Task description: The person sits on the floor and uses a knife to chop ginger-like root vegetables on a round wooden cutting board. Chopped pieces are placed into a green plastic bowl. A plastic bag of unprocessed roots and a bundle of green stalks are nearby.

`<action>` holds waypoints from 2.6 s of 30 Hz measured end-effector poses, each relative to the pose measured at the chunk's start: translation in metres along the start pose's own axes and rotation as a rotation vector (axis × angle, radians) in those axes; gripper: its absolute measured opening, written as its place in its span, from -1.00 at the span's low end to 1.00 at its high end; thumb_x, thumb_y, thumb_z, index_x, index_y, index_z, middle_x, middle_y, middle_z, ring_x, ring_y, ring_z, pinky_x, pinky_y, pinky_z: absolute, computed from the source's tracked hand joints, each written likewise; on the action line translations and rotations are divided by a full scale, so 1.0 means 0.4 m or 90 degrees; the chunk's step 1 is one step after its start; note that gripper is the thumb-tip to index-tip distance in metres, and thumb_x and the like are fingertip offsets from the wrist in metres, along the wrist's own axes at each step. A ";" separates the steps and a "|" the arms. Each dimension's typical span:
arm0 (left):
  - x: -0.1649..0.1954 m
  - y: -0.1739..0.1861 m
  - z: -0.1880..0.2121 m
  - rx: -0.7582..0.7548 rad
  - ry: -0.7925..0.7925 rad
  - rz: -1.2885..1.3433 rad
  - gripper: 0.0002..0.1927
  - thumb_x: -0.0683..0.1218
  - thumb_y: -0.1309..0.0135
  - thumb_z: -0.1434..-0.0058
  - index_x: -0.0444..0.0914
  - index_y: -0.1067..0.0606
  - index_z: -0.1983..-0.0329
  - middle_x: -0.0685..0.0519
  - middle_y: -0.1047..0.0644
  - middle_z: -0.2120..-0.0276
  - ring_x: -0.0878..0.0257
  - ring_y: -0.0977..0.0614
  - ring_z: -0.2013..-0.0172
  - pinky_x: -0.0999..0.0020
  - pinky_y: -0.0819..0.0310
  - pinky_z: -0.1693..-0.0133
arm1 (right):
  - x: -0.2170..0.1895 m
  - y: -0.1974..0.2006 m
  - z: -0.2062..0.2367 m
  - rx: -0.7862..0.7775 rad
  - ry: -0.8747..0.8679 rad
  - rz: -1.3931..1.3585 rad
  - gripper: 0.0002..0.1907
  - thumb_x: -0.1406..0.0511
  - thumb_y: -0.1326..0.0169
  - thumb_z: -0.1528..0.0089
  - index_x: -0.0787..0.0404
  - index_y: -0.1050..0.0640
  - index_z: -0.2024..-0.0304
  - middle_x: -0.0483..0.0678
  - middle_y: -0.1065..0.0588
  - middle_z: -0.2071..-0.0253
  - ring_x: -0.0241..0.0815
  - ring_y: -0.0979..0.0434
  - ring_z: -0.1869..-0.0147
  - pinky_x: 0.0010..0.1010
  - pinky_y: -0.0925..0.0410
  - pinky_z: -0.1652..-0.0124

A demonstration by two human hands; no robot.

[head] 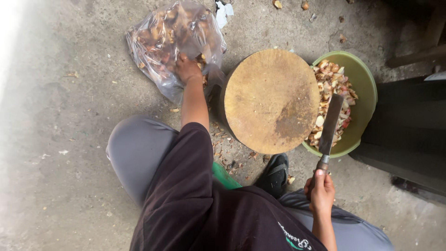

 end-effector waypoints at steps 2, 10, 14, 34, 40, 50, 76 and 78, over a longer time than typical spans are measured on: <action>0.033 -0.015 0.020 -0.005 -0.124 -0.157 -0.70 0.04 0.08 -0.43 -0.08 -0.57 -0.10 0.00 -0.20 -0.42 0.02 -0.23 -0.40 0.00 -0.13 -0.31 | 0.000 -0.007 0.005 0.004 0.010 -0.015 -0.67 0.05 0.03 -0.43 0.17 -0.44 0.15 -0.09 -0.39 0.56 -0.31 -0.33 0.60 -0.50 -0.18 0.60; 0.026 0.138 0.075 0.049 -0.137 0.361 -0.70 -0.04 -0.31 -0.17 -0.24 -0.60 0.07 -0.14 -0.63 0.08 0.02 -0.65 0.05 0.18 -0.49 -0.01 | -0.160 -0.135 -0.013 -0.028 0.267 -0.067 -0.73 0.16 -0.06 -0.40 0.21 -0.38 0.04 -0.14 -0.43 0.44 -0.34 -0.42 0.47 -0.49 -0.30 0.48; 0.137 0.341 0.226 0.174 -0.372 0.438 -0.71 -0.19 -0.32 -0.06 -0.20 -0.64 0.11 -0.10 -0.64 0.13 0.07 -0.68 0.15 0.22 -0.53 0.08 | -0.202 -0.217 -0.036 -0.047 0.265 0.149 -0.66 0.08 -0.06 -0.38 0.22 -0.46 0.05 -0.18 -0.42 0.49 -0.34 -0.42 0.46 -0.45 -0.31 0.46; 0.391 0.014 0.693 0.089 -0.593 0.255 -0.75 0.03 -0.26 -0.18 -0.19 -0.63 0.15 -0.10 -0.57 0.13 -0.05 -0.61 0.13 0.07 -0.49 0.08 | -0.023 -0.304 -0.091 -0.279 0.034 0.054 -0.63 0.07 -0.01 -0.38 0.25 -0.42 0.26 -0.07 -0.43 0.58 -0.25 -0.35 0.65 -0.37 -0.17 0.65; 0.325 0.058 0.777 0.103 -0.642 0.463 -0.87 -0.02 -0.27 -0.13 -0.12 -0.66 0.29 -0.02 -0.60 0.30 0.00 -0.64 0.27 0.11 -0.52 0.23 | -0.153 -0.248 0.034 -0.066 0.283 0.158 -0.66 0.10 -0.09 -0.41 0.27 -0.50 0.21 -0.09 -0.46 0.55 -0.34 -0.48 0.52 -0.42 -0.35 0.46; 0.270 0.097 0.806 0.115 -0.657 0.440 -0.89 -0.12 -0.23 -0.20 -0.19 -0.67 0.22 -0.01 -0.64 0.20 0.04 -0.67 0.24 0.17 -0.57 0.21 | -0.216 -0.312 0.152 -0.051 0.320 0.301 -0.59 0.03 -0.09 -0.38 0.26 -0.47 0.10 0.10 -0.51 0.48 -0.03 -0.53 0.42 -0.20 -0.37 0.33; 0.243 0.048 0.728 -0.051 -0.499 0.388 -0.90 -0.21 -0.14 -0.24 -0.27 -0.61 0.20 0.01 -0.66 0.40 0.24 -0.68 0.45 0.33 -0.56 0.36 | -0.145 -0.351 0.113 -0.098 0.260 0.287 -0.57 -0.04 -0.04 -0.36 0.17 -0.46 0.04 0.04 -0.51 0.54 -0.01 -0.60 0.43 -0.18 -0.40 0.36; 0.247 0.039 0.727 -0.090 -0.511 0.453 -0.89 -0.19 -0.21 -0.20 -0.28 -0.62 0.21 0.04 -0.66 0.41 0.29 -0.69 0.44 0.37 -0.57 0.34 | -0.142 -0.353 0.117 -0.107 0.248 0.269 -0.57 -0.03 -0.05 -0.36 0.17 -0.45 0.03 0.00 -0.49 0.56 -0.09 -0.59 0.47 -0.24 -0.40 0.38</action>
Point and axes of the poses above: each hand's wrist, its own z-axis away from the middle knuckle, its own y-axis out of the back of the hand, x = y × z, the point moved 10 cm from there along -z, towards the middle knuckle
